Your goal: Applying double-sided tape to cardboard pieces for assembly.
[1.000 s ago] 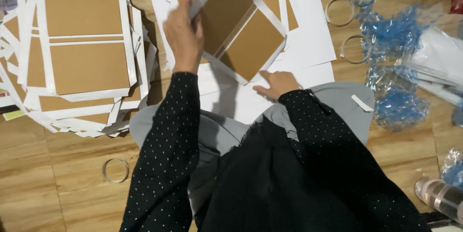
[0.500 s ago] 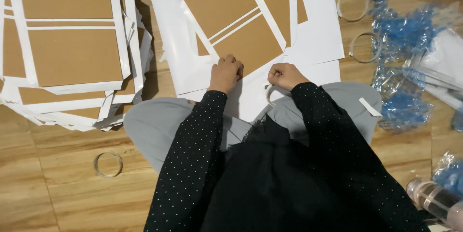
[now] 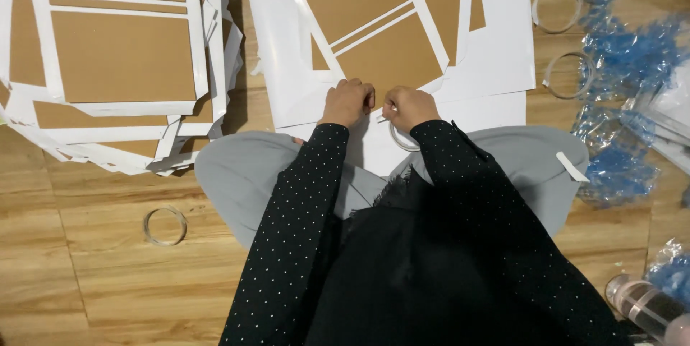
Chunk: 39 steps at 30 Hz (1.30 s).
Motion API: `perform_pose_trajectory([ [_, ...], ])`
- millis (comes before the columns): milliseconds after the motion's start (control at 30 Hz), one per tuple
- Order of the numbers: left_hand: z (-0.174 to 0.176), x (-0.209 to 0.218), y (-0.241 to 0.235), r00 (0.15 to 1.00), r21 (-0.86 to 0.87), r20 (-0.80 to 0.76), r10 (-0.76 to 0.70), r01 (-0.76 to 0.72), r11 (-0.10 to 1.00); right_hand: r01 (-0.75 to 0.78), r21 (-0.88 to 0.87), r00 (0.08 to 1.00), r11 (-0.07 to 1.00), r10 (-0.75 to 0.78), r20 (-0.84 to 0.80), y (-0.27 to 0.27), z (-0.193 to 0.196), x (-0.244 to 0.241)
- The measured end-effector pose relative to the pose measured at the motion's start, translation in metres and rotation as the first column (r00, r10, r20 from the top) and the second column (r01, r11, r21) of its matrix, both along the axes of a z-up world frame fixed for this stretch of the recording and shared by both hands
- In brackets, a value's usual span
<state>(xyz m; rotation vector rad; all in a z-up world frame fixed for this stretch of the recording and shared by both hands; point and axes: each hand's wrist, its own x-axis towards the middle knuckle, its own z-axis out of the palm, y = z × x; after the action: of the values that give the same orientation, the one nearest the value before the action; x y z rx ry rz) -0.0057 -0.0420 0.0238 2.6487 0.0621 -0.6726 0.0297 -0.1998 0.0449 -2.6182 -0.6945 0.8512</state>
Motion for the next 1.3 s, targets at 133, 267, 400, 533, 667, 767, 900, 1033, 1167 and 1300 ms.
perform_pose_trajectory([
  [133, 0.006, 0.001, 0.0, 1.0, -0.003, 0.004, -0.01, 0.01, 1.0, -0.032, -0.066, 0.999, 0.997, 0.034, 0.035, 0.004, -0.001, 0.001],
  [267, 0.009, 0.0, 0.0, 1.0, 0.0, 0.001, -0.007, 0.007, 1.0, -0.058, -0.148, 0.993, 0.987, 0.072, 0.097, 0.011, 0.005, -0.001],
  [400, 0.001, 0.003, 0.0, 1.0, 0.001, -0.004, -0.017, 0.017, 1.0, -0.068, -0.191, 0.992, 0.979, 0.087, 0.094, 0.012, -0.001, 0.002],
  [533, 0.005, 0.003, 0.0, 1.0, 0.0, -0.02, -0.02, 0.02, 1.0, -0.08, -0.167, 0.99, 0.983, 0.098, 0.099, 0.013, 0.006, 0.002],
  [667, 0.002, 0.002, -0.001, 0.999, -0.005, -0.037, -0.016, 0.016, 1.0, -0.102, -0.183, 0.986, 0.978, 0.124, 0.112, 0.014, 0.005, 0.001],
  [767, 0.016, 0.002, -0.002, 0.999, -0.018, -0.043, -0.004, 0.004, 1.0, -0.119, -0.212, 0.981, 0.97, 0.148, 0.127, 0.014, 0.002, 0.001],
  [900, 0.021, -0.001, -0.013, 1.0, 0.088, -0.009, 0.015, -0.014, 0.996, -0.172, -0.257, 0.965, 0.951, 0.214, 0.148, 0.016, -0.001, 0.002],
  [1033, 0.021, -0.001, -0.022, 0.999, 0.151, 0.018, 0.038, -0.04, 0.988, -0.176, -0.275, 0.962, 0.945, 0.225, 0.158, 0.016, -0.005, -0.001],
  [1167, -0.003, 0.0, -0.031, 0.994, 0.22, 0.09, 0.059, -0.077, 0.972, -0.193, -0.26, 0.951, 0.946, 0.245, 0.189, 0.018, 0.005, -0.003],
  [1300, -0.028, 0.001, -0.038, 0.972, 0.269, 0.218, 0.092, -0.151, 0.951, -0.2, -0.147, 0.966, 0.969, 0.22, 0.136, 0.011, 0.023, -0.002],
])
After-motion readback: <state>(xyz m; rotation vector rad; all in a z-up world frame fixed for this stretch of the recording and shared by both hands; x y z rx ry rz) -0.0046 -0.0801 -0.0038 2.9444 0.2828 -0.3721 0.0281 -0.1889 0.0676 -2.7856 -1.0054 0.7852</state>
